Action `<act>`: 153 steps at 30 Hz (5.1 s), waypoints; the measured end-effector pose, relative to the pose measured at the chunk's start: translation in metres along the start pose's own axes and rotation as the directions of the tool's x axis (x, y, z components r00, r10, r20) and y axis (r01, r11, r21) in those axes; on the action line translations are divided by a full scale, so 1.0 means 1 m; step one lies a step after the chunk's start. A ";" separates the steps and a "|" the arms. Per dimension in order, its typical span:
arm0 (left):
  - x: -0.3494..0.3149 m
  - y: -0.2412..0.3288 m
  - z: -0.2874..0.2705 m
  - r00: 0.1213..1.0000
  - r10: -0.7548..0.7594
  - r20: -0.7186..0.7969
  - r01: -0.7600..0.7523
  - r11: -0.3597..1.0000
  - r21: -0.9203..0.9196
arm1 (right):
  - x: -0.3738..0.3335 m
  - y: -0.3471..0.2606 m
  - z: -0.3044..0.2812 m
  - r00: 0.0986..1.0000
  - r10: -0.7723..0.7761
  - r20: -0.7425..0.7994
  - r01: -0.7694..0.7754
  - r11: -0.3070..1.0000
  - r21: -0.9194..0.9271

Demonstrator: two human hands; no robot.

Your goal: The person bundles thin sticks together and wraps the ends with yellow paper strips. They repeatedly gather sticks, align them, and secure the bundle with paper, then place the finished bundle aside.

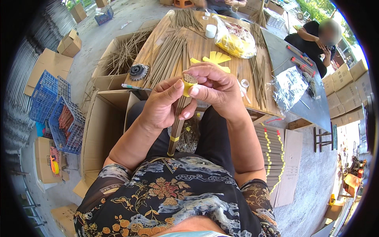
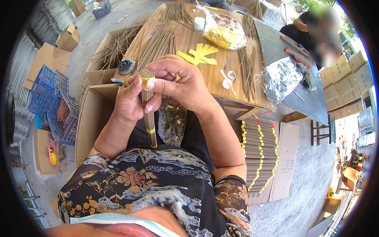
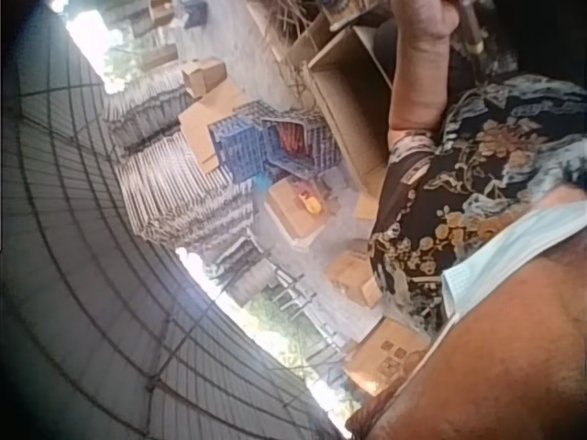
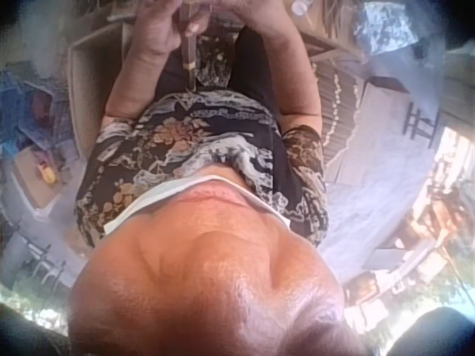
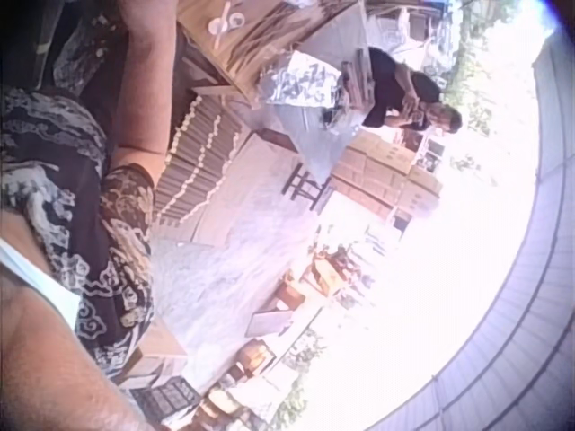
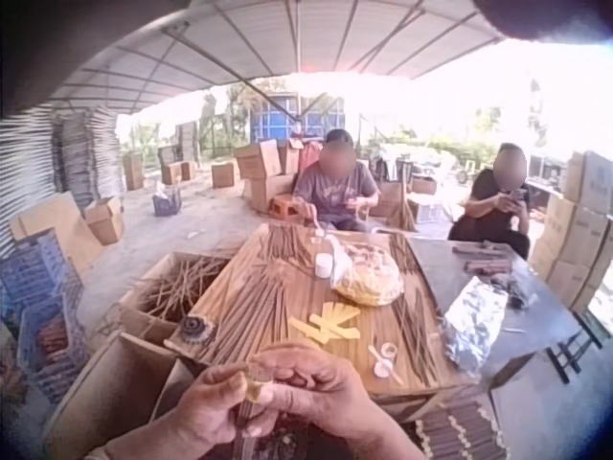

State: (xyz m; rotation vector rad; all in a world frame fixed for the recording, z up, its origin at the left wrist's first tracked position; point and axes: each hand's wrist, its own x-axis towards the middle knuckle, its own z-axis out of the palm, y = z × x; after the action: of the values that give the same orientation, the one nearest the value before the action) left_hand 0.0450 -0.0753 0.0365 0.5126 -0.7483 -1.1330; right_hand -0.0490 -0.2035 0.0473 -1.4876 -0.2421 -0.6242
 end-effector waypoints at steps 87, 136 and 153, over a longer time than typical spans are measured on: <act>-0.018 0.023 0.006 0.988 0.145 -0.054 -0.105 0.885 0.454 | -0.079 0.012 0.045 0.902 0.409 0.138 -0.430 0.821 0.375; 0.075 -0.161 0.028 0.816 -0.503 -0.284 0.547 0.513 0.662 | -0.461 0.063 -0.161 -0.369 0.067 -0.927 0.108 0.994 0.029; 0.037 -0.192 0.090 0.874 -0.159 0.460 -0.447 0.109 0.888 | -0.233 -0.015 -0.077 0.225 -0.114 -0.968 0.136 0.987 -0.085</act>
State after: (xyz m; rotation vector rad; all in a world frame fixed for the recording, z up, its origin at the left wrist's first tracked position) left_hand -0.1320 -0.1769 -0.0299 1.3101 -2.0204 -0.3084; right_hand -0.2654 -0.2221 -0.0676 -0.7757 0.6602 -1.5892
